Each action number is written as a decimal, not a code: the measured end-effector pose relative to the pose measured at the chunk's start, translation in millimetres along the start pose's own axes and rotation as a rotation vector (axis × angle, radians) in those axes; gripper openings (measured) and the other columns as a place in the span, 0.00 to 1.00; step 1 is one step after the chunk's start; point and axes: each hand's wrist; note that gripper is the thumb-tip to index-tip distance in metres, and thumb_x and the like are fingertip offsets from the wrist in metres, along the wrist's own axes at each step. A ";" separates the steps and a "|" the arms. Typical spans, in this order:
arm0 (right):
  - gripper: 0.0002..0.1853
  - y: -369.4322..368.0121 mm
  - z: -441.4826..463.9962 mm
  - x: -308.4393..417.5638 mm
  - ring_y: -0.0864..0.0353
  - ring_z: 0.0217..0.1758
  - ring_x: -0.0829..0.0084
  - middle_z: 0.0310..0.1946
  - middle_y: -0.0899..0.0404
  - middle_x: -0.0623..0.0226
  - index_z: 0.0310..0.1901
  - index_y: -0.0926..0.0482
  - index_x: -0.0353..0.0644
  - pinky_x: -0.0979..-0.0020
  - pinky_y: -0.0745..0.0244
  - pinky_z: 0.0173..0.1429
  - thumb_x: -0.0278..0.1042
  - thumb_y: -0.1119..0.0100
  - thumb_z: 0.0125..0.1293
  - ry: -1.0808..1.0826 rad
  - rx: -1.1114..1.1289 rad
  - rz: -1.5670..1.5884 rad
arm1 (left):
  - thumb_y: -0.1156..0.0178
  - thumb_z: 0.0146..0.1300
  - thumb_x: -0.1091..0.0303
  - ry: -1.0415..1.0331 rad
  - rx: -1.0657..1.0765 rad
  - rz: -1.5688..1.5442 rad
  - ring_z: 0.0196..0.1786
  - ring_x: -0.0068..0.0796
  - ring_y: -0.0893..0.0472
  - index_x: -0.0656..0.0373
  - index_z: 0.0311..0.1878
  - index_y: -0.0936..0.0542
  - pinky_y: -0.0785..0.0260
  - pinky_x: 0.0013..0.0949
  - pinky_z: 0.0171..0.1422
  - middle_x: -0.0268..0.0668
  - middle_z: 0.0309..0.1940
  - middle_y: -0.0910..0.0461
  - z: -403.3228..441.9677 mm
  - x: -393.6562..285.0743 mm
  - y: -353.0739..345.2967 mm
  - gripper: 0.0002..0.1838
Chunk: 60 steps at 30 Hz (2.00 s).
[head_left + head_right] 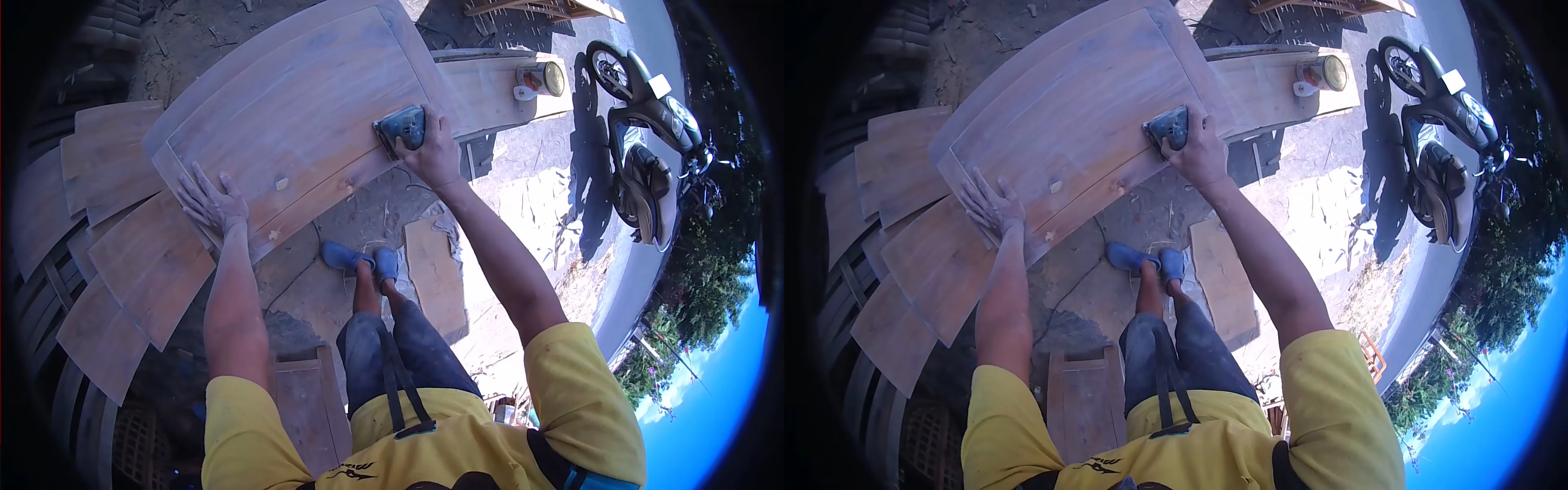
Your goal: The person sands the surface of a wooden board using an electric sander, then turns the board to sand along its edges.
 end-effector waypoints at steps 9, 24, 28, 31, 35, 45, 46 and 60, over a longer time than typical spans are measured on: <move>0.44 3.4 14.2 -27.2 0.12 0.45 0.36 0.51 0.22 0.42 0.73 0.32 0.44 0.41 0.15 0.48 0.47 0.21 0.58 -0.100 -0.125 -0.034 | 0.48 0.78 0.40 0.015 -0.034 0.018 0.91 0.52 0.52 0.34 0.89 0.41 0.62 0.65 0.91 0.41 0.90 0.48 0.5 2.8 -8.5 0.39; 0.48 14.3 -26.0 -35.8 0.11 0.43 0.37 0.53 0.22 0.41 0.77 0.36 0.49 0.43 0.13 0.45 0.49 0.22 0.57 -0.019 0.027 -0.033 | 0.48 0.78 0.41 -0.002 -0.073 -0.016 0.91 0.50 0.49 0.32 0.88 0.38 0.61 0.64 0.91 0.41 0.89 0.44 0.8 10.4 -15.9 0.37; 0.42 37.0 24.4 -109.9 0.12 0.50 0.37 0.53 0.17 0.40 0.70 0.31 0.44 0.43 0.17 0.55 0.52 0.21 0.59 -0.178 -0.137 -0.123 | 0.47 0.78 0.42 -0.008 -0.075 -0.016 0.91 0.52 0.50 0.33 0.88 0.38 0.62 0.64 0.91 0.42 0.89 0.44 0.1 8.2 -12.9 0.37; 0.42 33.6 30.4 -100.4 0.13 0.54 0.38 0.51 0.16 0.40 0.69 0.30 0.42 0.43 0.18 0.57 0.52 0.20 0.60 -0.237 -0.102 -0.103 | 0.48 0.77 0.41 -0.008 -0.074 -0.012 0.91 0.52 0.51 0.35 0.88 0.38 0.63 0.64 0.91 0.43 0.89 0.46 0.9 9.4 -14.2 0.38; 0.45 8.5 -8.6 -24.0 0.12 0.47 0.35 0.50 0.20 0.39 0.75 0.34 0.43 0.41 0.15 0.52 0.51 0.23 0.60 -0.049 -0.050 -0.058 | 0.48 0.77 0.41 0.004 -0.071 -0.029 0.91 0.53 0.52 0.35 0.88 0.38 0.65 0.64 0.91 0.44 0.89 0.46 1.0 8.4 -13.5 0.38; 0.52 -62.3 -134.4 162.0 0.11 0.40 0.39 0.55 0.26 0.41 0.80 0.39 0.47 0.46 0.12 0.39 0.44 0.20 0.56 0.225 0.296 0.204 | 0.48 0.76 0.40 -0.001 -0.051 -0.081 0.91 0.53 0.52 0.35 0.88 0.38 0.66 0.65 0.91 0.44 0.89 0.47 1.2 7.7 -7.2 0.39; 0.53 -64.7 -138.8 167.7 0.11 0.40 0.39 0.56 0.26 0.41 0.80 0.40 0.47 0.46 0.12 0.39 0.44 0.19 0.55 0.271 0.337 0.206 | 0.48 0.77 0.40 0.001 -0.042 -0.075 0.91 0.53 0.52 0.34 0.88 0.38 0.66 0.65 0.91 0.44 0.89 0.47 2.2 7.8 -7.7 0.39; 0.46 -10.6 -16.9 -14.0 0.12 0.47 0.36 0.52 0.22 0.43 0.76 0.35 0.45 0.40 0.14 0.51 0.50 0.22 0.59 -0.061 -0.155 -0.093 | 0.47 0.77 0.41 0.005 -0.057 -0.079 0.91 0.54 0.53 0.34 0.88 0.38 0.67 0.65 0.91 0.44 0.89 0.47 0.2 10.1 -13.7 0.38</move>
Point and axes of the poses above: each hand's wrist, its own z-axis towards the middle knuckle, its own y-axis out of the back of the hand, x = y × z
